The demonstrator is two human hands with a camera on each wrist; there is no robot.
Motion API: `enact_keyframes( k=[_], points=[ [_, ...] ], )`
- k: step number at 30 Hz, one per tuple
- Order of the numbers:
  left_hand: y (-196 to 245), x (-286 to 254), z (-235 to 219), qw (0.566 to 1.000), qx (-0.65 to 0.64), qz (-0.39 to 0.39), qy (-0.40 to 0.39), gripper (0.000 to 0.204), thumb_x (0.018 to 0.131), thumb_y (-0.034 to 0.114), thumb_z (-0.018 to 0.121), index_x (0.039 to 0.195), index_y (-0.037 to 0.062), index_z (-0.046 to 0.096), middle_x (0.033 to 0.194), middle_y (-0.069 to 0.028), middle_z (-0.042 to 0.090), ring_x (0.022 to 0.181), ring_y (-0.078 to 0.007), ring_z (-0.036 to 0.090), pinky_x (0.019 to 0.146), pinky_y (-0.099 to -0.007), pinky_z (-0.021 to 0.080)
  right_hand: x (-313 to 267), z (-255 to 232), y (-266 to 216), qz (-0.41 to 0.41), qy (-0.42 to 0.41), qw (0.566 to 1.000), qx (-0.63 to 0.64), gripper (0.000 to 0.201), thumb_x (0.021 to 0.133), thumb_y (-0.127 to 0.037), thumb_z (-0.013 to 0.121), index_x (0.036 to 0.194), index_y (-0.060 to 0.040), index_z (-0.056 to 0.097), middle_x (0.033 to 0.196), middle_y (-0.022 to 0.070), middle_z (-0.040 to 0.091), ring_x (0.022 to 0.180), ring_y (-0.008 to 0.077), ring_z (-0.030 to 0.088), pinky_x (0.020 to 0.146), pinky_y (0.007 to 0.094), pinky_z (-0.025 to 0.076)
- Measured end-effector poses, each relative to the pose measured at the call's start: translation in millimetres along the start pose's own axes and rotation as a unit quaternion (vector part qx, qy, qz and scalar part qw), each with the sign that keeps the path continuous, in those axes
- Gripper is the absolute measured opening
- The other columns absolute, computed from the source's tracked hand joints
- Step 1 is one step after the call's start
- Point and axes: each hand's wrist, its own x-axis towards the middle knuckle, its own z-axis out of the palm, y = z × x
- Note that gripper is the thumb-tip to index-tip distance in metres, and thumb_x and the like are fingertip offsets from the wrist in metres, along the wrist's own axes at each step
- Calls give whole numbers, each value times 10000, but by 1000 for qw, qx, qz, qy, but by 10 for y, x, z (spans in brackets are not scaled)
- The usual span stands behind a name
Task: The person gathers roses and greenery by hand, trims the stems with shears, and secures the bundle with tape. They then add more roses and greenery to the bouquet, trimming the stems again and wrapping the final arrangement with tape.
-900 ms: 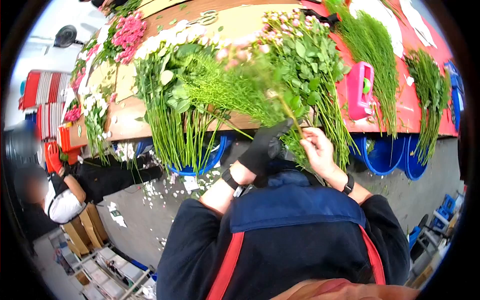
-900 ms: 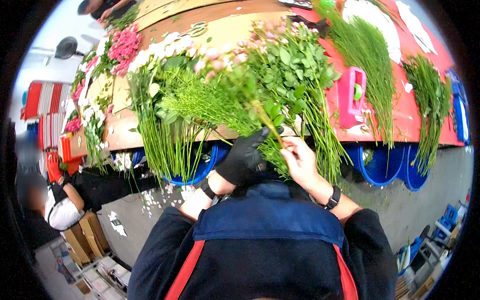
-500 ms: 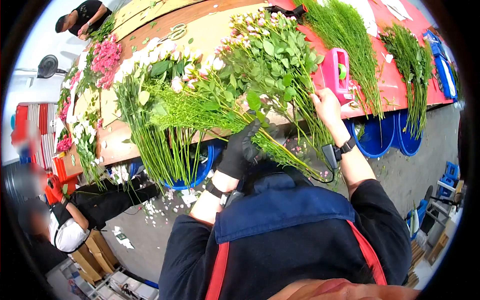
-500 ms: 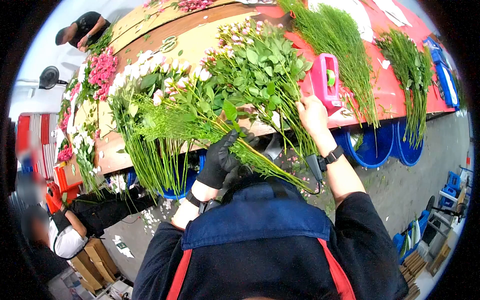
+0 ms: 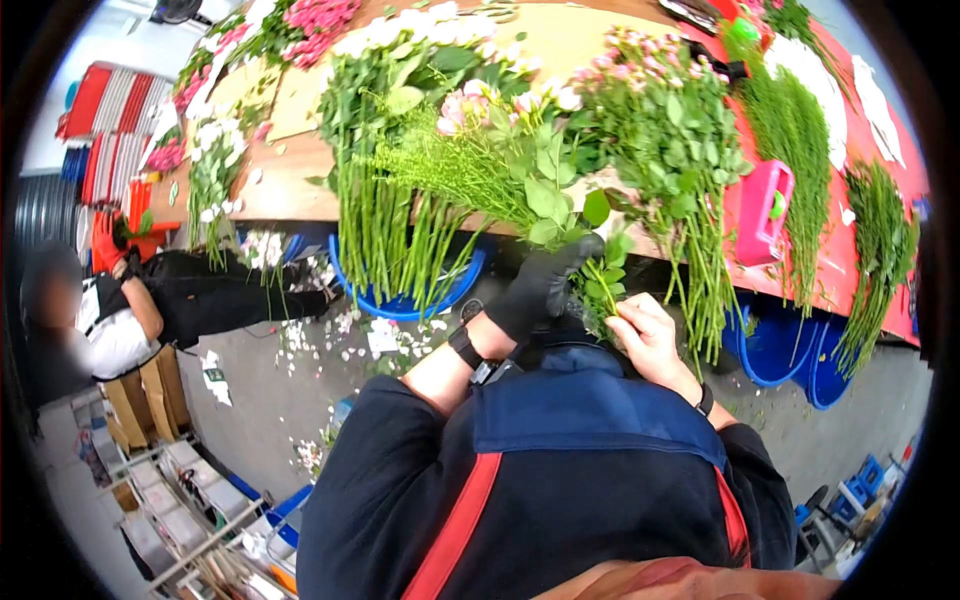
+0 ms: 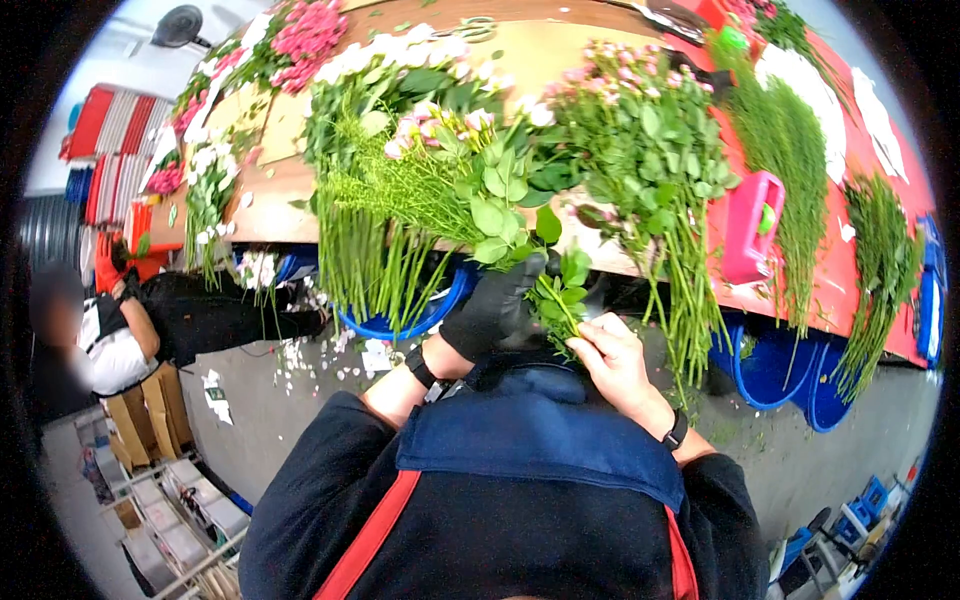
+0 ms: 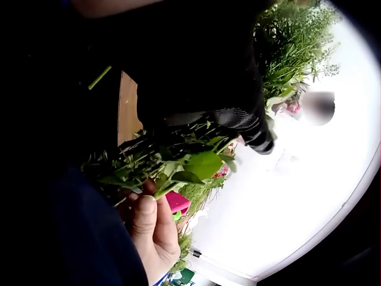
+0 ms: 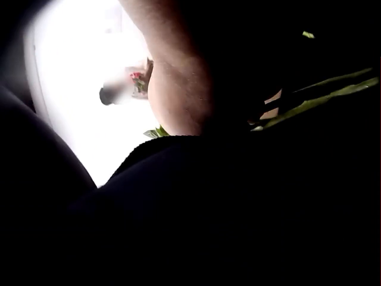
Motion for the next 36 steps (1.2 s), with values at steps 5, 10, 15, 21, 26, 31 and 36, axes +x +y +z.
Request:
enact_keyframes(
  k=[5, 10, 15, 21, 26, 31, 36],
  points=[
    [242, -510, -603, 947, 306, 96, 10, 598, 860, 266, 641, 1349, 23, 399, 1198, -119, 593, 1057, -238, 604, 896, -334, 483, 176, 665, -180, -49, -107, 987, -107, 186, 814, -160, 698, 922, -12, 667, 835, 101, 618, 706, 246, 605, 638, 323, 494],
    [-92, -1245, -1500, 930, 342, 99, 89, 405, 960, 269, 479, 1294, 44, 443, 934, 13, 549, 792, -105, 516, 789, -274, 468, 679, 1470, -155, 249, -127, 952, 125, 220, 826, -230, 692, 827, -11, 670, 697, 89, 626, 648, 200, 599, 600, 298, 488],
    [170, -1601, -2050, 929, -285, -140, 190, 339, 954, 380, 506, 1089, 68, 510, 732, 40, 370, 655, -73, 380, 682, -281, 451, 1210, 2032, 281, 119, 134, 942, -282, 276, 799, -300, 702, 824, -33, 640, 754, 128, 629, 715, 263, 613, 657, 372, 491],
    [373, -1942, -2496, 935, -194, -174, 239, 297, 990, 336, 460, 1056, 57, 534, 695, 47, 324, 625, -65, 321, 622, -214, 369, 1354, 2420, 341, 134, 60, 948, -282, 323, 838, -309, 659, 867, 10, 616, 683, 114, 616, 588, 247, 605, 566, 355, 499],
    [446, -2011, -2655, 907, -297, -177, 239, 314, 997, 312, 445, 1116, 38, 543, 709, 40, 373, 642, -53, 412, 711, -261, 489, 1273, 2688, 205, 467, 65, 876, 102, 383, 875, -385, 624, 943, -8, 608, 654, 56, 595, 467, 128, 546, 404, 246, 454],
    [379, -2021, -2713, 905, -298, -198, 228, 291, 977, 335, 480, 1088, 70, 527, 696, 49, 340, 648, -69, 404, 677, -281, 469, 1369, 2966, 272, 353, 45, 934, -20, 411, 774, -433, 719, 737, -27, 668, 595, 45, 600, 467, 97, 537, 417, 264, 395],
    [319, -2008, -2731, 898, -326, -209, 208, 288, 978, 308, 481, 1098, 50, 521, 728, 47, 348, 655, -59, 395, 679, -216, 457, 1406, 3143, 153, 407, 204, 816, 355, 231, 801, -239, 738, 727, -67, 601, 565, -16, 533, 447, 84, 472, 402, 242, 389]
  ],
)
